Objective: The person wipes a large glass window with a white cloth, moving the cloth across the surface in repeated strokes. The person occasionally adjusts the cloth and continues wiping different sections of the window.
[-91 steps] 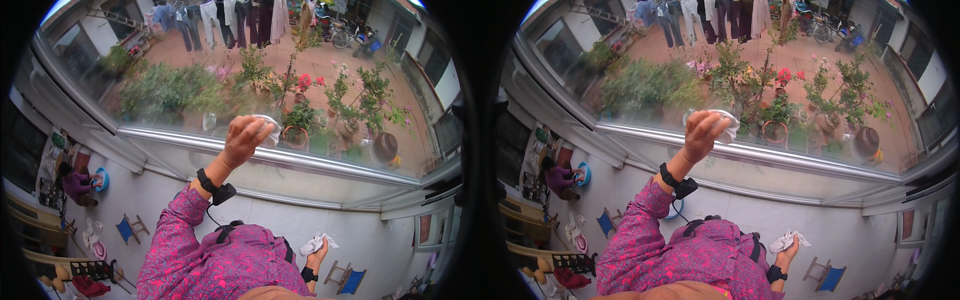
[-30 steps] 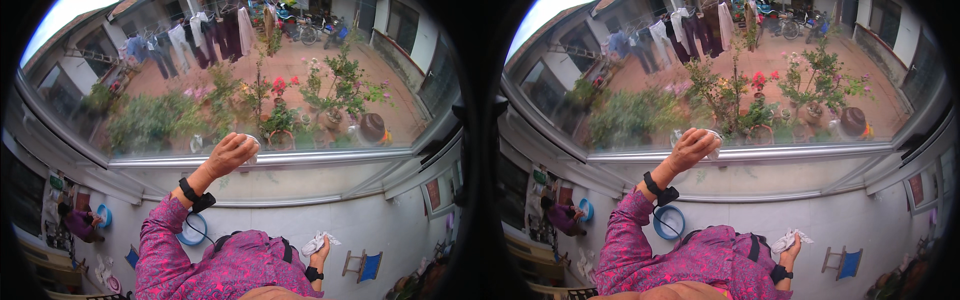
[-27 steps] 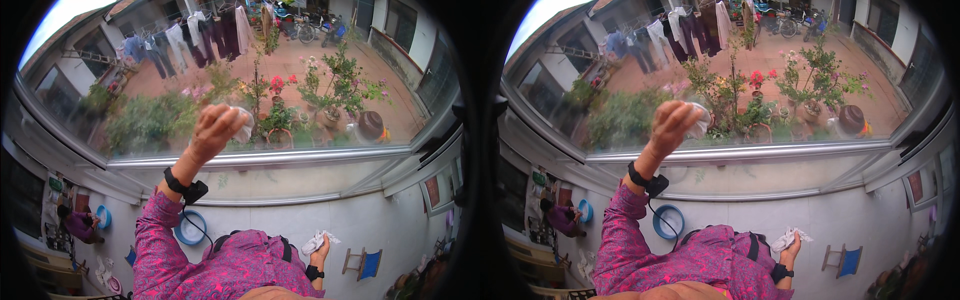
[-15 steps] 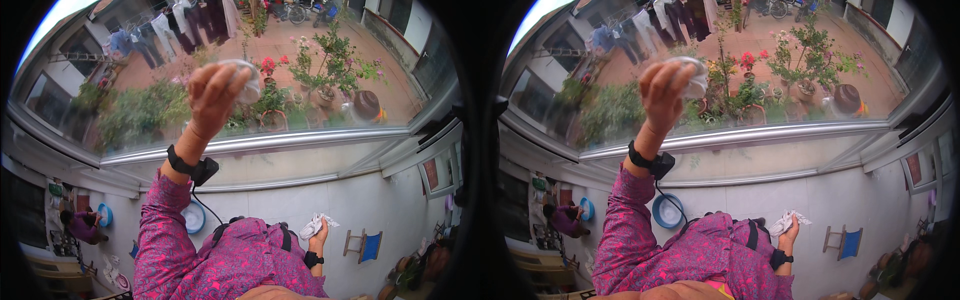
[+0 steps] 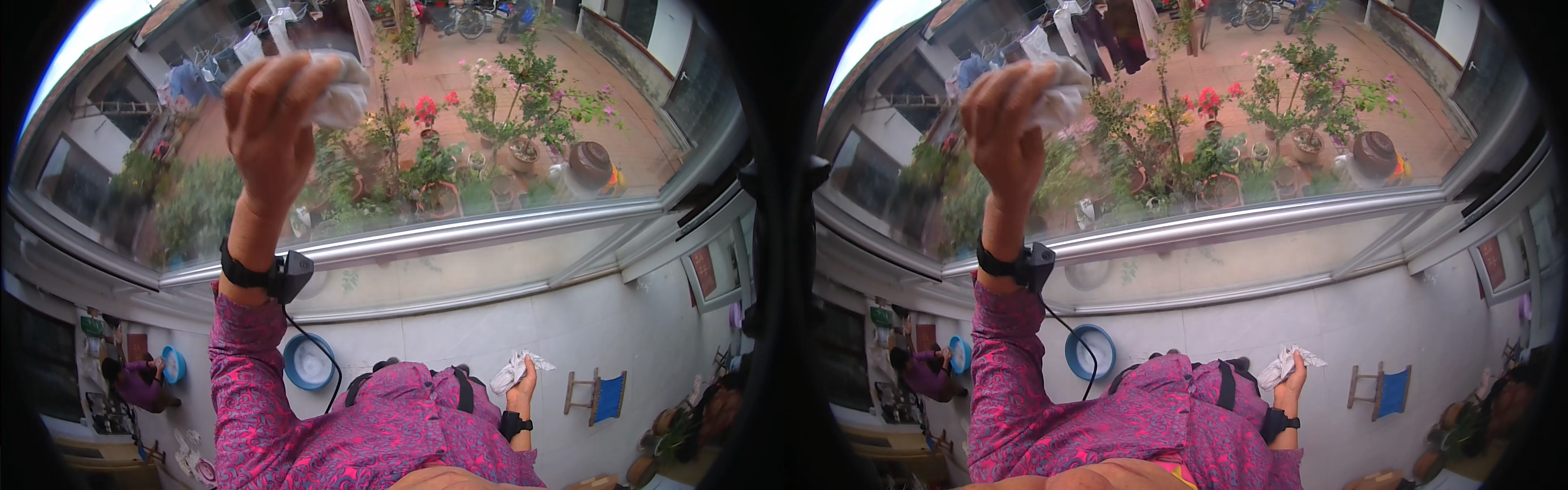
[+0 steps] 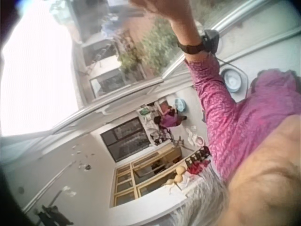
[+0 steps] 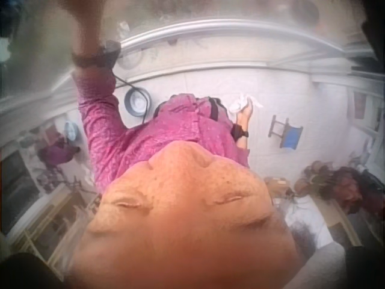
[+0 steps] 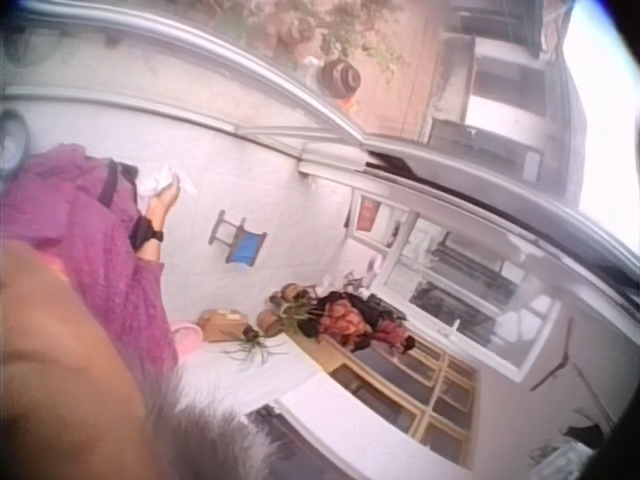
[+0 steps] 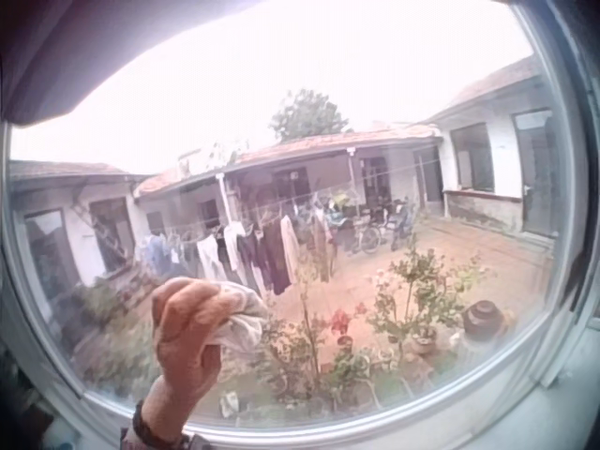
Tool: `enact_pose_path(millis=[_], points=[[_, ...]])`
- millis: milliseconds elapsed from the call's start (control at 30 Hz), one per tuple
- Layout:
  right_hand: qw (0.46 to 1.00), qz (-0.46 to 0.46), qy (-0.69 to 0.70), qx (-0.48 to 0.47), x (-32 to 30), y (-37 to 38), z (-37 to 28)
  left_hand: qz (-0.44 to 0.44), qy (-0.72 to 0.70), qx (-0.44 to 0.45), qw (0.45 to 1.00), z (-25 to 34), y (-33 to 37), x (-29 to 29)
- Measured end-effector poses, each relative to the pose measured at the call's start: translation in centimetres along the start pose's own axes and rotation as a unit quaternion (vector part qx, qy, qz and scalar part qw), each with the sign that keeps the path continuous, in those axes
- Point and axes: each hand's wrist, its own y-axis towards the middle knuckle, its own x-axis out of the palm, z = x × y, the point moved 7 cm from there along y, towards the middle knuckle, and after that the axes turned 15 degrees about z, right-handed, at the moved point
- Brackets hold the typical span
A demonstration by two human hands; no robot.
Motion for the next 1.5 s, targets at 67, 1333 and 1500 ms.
enact_pose_path(millis=[67, 1333, 1500], points=[[1.000, -0.023, -0.005, 0.001, 1.1, 0.4, -0.1, 0.123, 0.025, -0.007, 0.992, -1.9, 4.0, 0.0], [1.000, 0.011, -0.003, -0.013, -2.7, 3.0, -6.0, -0.274, -0.117, -0.046, 0.953, 15.3, -22.8, 1.9], [1.000, -0.004, 0.001, -0.003, -2.8, 3.5, -6.0, -0.285, -0.121, -0.043, 0.950, 14.7, -18.7, 2.8]])
